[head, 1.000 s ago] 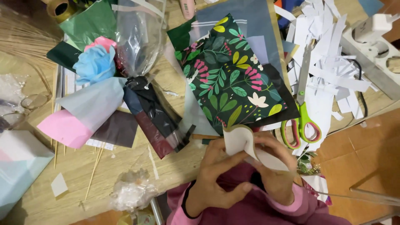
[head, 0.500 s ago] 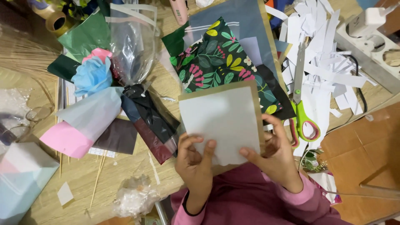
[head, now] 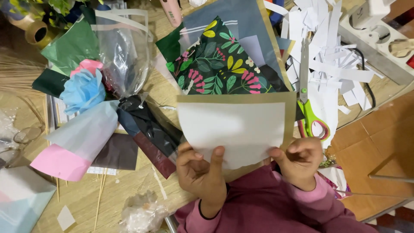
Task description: Wrapping a pink bouquet with multiple layers of colored paper and plastic film, secured with tape.
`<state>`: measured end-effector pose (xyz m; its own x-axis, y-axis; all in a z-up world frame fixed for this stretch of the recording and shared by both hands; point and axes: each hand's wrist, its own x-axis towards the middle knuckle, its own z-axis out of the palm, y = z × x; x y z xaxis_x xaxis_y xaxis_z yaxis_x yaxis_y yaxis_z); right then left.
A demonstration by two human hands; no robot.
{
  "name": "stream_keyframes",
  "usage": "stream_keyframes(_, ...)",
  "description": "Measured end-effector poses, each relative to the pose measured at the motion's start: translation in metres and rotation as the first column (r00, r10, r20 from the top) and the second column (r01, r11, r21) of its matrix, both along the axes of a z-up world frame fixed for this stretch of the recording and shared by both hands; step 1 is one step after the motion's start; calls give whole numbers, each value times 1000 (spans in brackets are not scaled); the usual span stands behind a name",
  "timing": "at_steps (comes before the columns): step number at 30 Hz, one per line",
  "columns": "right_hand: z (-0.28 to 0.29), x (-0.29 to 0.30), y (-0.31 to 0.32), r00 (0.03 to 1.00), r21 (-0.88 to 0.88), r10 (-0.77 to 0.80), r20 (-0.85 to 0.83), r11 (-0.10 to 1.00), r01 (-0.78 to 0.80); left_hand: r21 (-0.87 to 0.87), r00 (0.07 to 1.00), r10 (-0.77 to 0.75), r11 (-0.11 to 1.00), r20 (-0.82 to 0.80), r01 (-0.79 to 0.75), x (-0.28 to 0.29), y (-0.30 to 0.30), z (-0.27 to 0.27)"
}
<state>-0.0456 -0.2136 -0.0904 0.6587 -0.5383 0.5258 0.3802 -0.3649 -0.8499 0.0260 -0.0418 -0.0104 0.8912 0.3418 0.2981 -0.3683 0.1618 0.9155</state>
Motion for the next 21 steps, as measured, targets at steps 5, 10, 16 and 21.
stream_keyframes(5, 56, 41, -1, 989, -144, 33, 143, 989, -12, 170, 1000, -2, 985, -22, 5, 15, -18, 26)
stream_keyframes(10, 88, 62, -2, 972, -291, -140, -188, 953, 81, 486, 987, -148, 859, -67, 161, 41, -18, 30)
stream_keyframes(16, 57, 72, -23, 786, -535, -215, -580, 828, -168, 856, 883, -319, 279, -344, 434, 47, -5, -17)
stream_keyframes(21, 72, 82, -11, 794, -601, -251, -554, 780, -173, 938, 911, -243, 11, -334, 346, 46, -12, -42)
